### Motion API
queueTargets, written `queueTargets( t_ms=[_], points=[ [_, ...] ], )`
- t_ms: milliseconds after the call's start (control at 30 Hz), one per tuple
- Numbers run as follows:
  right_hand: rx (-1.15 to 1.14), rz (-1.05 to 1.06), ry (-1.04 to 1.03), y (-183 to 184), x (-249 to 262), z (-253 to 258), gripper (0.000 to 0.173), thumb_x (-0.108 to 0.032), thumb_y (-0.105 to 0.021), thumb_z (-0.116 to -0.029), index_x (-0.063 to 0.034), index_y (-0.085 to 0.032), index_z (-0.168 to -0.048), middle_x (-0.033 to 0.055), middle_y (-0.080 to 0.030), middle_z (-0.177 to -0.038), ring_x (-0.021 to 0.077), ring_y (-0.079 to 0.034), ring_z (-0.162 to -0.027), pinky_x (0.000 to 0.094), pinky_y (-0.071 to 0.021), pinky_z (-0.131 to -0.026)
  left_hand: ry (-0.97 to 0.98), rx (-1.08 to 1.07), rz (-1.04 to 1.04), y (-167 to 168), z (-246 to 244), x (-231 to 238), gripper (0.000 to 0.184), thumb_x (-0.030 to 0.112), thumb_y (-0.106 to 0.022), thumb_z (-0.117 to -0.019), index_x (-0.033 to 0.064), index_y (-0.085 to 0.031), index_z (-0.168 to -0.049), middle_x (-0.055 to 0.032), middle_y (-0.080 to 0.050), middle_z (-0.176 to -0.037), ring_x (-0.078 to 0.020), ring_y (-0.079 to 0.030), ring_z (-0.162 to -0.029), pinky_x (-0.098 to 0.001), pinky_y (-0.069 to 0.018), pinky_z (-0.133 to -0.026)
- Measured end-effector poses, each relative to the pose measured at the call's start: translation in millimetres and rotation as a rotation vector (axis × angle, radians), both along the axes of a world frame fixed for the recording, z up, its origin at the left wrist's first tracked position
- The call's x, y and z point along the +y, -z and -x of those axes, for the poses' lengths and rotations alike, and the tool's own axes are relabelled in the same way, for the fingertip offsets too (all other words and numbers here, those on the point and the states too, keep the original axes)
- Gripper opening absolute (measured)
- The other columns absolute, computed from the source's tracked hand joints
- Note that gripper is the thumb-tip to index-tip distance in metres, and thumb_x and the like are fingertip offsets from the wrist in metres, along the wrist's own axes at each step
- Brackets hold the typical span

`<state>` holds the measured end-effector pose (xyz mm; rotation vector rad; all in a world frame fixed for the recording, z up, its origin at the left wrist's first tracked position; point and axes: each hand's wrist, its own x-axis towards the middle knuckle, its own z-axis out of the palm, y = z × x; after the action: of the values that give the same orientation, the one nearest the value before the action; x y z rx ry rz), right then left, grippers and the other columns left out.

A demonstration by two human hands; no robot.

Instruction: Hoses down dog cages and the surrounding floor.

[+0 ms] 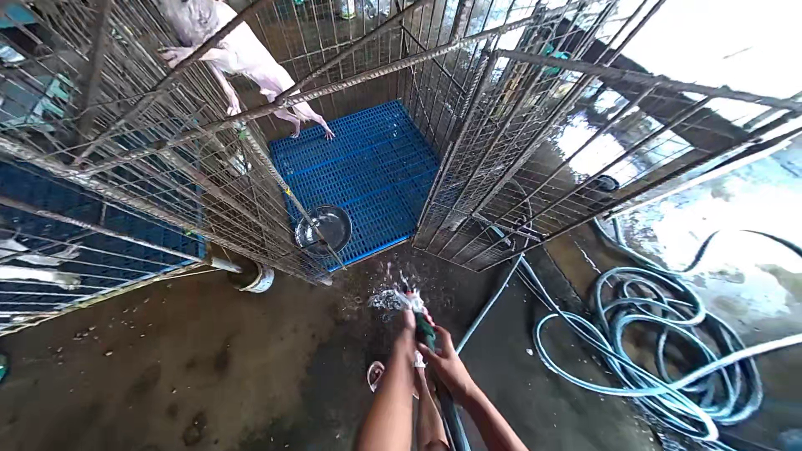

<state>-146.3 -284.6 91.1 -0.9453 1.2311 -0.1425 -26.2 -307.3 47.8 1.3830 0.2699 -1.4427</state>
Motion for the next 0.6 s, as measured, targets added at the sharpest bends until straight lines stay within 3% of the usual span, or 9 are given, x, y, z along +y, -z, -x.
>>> queueTargets(
  t_ms=[33, 100, 167, 233, 300, 367, 500, 567, 600],
  points=[
    [0.006, -0.027, 0.047, 2, -9, -3, 0.066, -0.018, -0.058, -0.1038, -0.0094, -0.020, -0.157, 0.0145, -0.062, -0.089, 0.0184, -0.058, -0.056, 0.0383, -0.0526, -0.052, 0.063, -0.052, -0.070, -13, 7, -3, 0.055, 0.035, -0.021, -0.1148, -0.0048, -0.058, -0.114, -0.0105, -0.059, -0.082, -0.0169, -0.056, -0.069, -0.0331, -0.0512, -0.066],
    [0.033, -0.046, 0.065, 4, -20, -5, 0.060, -0.019, -0.050, -0.1084, -0.0145, -0.018, -0.159, 0.0128, -0.059, -0.085, 0.0175, -0.054, -0.049, 0.0365, -0.0500, -0.045, 0.177, -0.161, -0.174, -29, 14, -15, 0.050, 0.031, -0.021, -0.1148, -0.0039, -0.057, -0.122, -0.0133, -0.061, -0.095, -0.0181, -0.059, -0.079, -0.0343, -0.0524, -0.075],
    [0.068, -0.039, 0.042, 7, -26, -10, 0.060, -0.018, -0.045, -0.1096, -0.0187, -0.018, -0.163, 0.0137, -0.059, -0.084, 0.0191, -0.053, -0.049, 0.0370, -0.0485, -0.044, 0.177, -0.133, -0.137, -7, 14, -21, 0.049, 0.030, -0.028, -0.1145, -0.0072, -0.055, -0.133, -0.0226, -0.064, -0.114, -0.0263, -0.062, -0.096, -0.0426, -0.0516, -0.088],
    [0.158, -0.033, 0.000, 11, -35, -19, 0.055, -0.021, -0.045, -0.1106, -0.0147, -0.024, -0.161, 0.0147, -0.059, -0.087, 0.0199, -0.054, -0.054, 0.0380, -0.0494, -0.051, 0.092, -0.041, -0.016, 29, 10, -27, 0.047, 0.034, -0.031, -0.1139, -0.0042, -0.056, -0.126, -0.0167, -0.064, -0.096, -0.0216, -0.062, -0.080, -0.0382, -0.0545, -0.076],
    [0.201, -0.060, -0.036, 15, -47, -24, 0.052, -0.026, -0.046, -0.1110, -0.0109, -0.030, -0.158, 0.0152, -0.058, -0.088, 0.0202, -0.053, -0.057, 0.0385, -0.0492, -0.055, -0.005, 0.117, 0.108, 44, 7, -32, 0.038, 0.032, -0.028, -0.1138, 0.0018, -0.052, -0.112, -0.0079, -0.059, -0.080, -0.0175, -0.062, -0.069, -0.0329, -0.0566, -0.068],
    [0.152, -0.135, -0.010, 23, -51, -26, 0.049, -0.029, -0.043, -0.1118, -0.0083, -0.032, -0.154, 0.0109, -0.054, -0.078, 0.0177, -0.051, -0.050, 0.0349, -0.0483, -0.048, -0.112, 0.235, 0.146, 54, 6, -30, 0.039, 0.032, -0.028, -0.1134, 0.0072, -0.051, -0.095, -0.0042, -0.059, -0.071, -0.0169, -0.064, -0.066, -0.0315, -0.0587, -0.066],
    [-0.057, -0.330, 0.207, 43, -52, -25, 0.036, -0.034, -0.036, -0.1130, -0.0084, -0.042, -0.137, 0.0031, -0.045, -0.058, 0.0144, -0.044, -0.039, 0.0316, -0.0438, -0.037, -0.218, 0.339, 0.212, 73, 5, -27, 0.043, 0.034, -0.027, -0.1130, 0.0102, -0.054, -0.089, -0.0045, -0.065, -0.074, -0.0196, -0.070, -0.072, -0.0339, -0.0603, -0.067],
    [0.003, -0.314, 0.211, 51, -53, -28, 0.036, -0.034, -0.036, -0.1131, -0.0078, -0.043, -0.136, 0.0034, -0.044, -0.059, 0.0143, -0.044, -0.039, 0.0314, -0.0430, -0.037, -0.187, 0.314, 0.198, 81, 6, -29, 0.042, 0.031, -0.026, -0.1133, 0.0111, -0.053, -0.088, -0.0026, -0.063, -0.071, -0.0174, -0.069, -0.072, -0.0337, -0.0608, -0.074],
    [0.100, -0.229, 0.137, 56, -53, -32, 0.038, -0.032, -0.039, -0.1128, -0.0057, -0.042, -0.140, 0.0074, -0.049, -0.067, 0.0167, -0.048, -0.044, 0.0334, -0.0458, -0.043, -0.121, 0.260, 0.158, 83, 5, -30, 0.041, 0.030, -0.026, -0.1136, 0.0099, -0.051, -0.089, -0.0025, -0.060, -0.071, -0.0166, -0.067, -0.071, -0.0329, -0.0601, -0.075]
  ],
)
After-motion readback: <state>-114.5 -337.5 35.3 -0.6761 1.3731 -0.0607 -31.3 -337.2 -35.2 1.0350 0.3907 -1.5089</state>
